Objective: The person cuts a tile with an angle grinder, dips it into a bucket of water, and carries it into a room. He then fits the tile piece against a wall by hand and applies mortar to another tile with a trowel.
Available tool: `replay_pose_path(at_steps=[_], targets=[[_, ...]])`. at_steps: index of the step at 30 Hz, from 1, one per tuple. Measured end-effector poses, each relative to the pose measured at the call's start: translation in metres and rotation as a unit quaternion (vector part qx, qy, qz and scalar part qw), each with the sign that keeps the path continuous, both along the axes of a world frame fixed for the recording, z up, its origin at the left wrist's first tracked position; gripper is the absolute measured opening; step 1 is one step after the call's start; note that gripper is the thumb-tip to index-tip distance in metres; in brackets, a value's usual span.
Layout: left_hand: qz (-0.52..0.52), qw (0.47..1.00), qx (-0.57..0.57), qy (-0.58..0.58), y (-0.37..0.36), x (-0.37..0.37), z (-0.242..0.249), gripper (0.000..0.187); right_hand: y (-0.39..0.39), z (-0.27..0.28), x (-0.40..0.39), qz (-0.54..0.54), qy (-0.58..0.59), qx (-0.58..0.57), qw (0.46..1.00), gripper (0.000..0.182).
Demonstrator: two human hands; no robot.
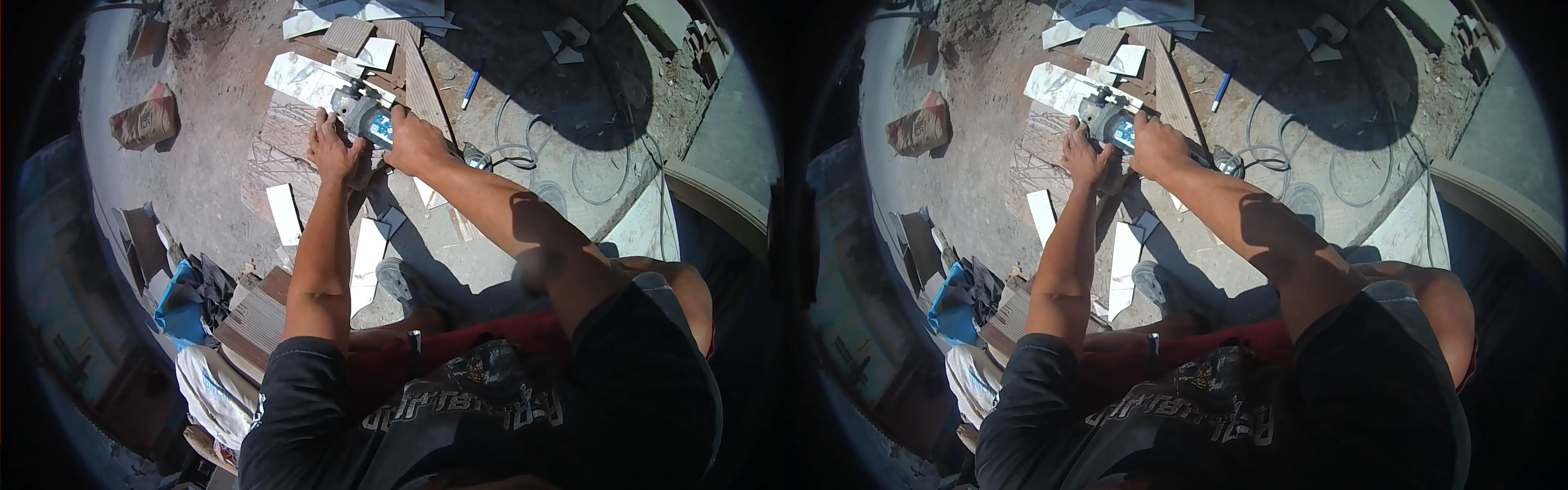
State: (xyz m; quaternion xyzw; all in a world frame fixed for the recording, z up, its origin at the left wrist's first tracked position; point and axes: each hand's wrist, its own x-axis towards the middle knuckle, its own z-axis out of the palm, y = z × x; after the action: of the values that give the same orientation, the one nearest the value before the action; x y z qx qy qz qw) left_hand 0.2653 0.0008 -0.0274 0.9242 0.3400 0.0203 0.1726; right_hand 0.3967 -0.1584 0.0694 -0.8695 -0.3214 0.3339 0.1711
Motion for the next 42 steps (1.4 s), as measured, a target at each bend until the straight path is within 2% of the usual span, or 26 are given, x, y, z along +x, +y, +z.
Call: replay_pose_path(at_steps=[13, 32, 38, 42], targets=[[-0.003, 1.0, 0.007, 0.0, 0.001, -0.001, -0.001, 0.086, -0.01, 0.0, -0.002, -0.002, 0.001, 0.01, 1.0, 0.061], [0.01, 1.0, 0.004, 0.001, -0.003, 0.003, 0.004, 0.08, -0.022, 0.001, -0.002, -0.007, 0.01, 0.004, 1.0, 0.059], [0.006, 1.0, 0.004, 0.002, -0.003, 0.001, 0.004, 0.08, -0.025, -0.002, -0.003, -0.019, 0.021, 0.012, 1.0, 0.063], [0.002, 1.0, 0.006, 0.001, -0.002, 0.002, 0.003, 0.08, -0.027, 0.001, -0.002, -0.004, 0.014, -0.004, 1.0, 0.058]])
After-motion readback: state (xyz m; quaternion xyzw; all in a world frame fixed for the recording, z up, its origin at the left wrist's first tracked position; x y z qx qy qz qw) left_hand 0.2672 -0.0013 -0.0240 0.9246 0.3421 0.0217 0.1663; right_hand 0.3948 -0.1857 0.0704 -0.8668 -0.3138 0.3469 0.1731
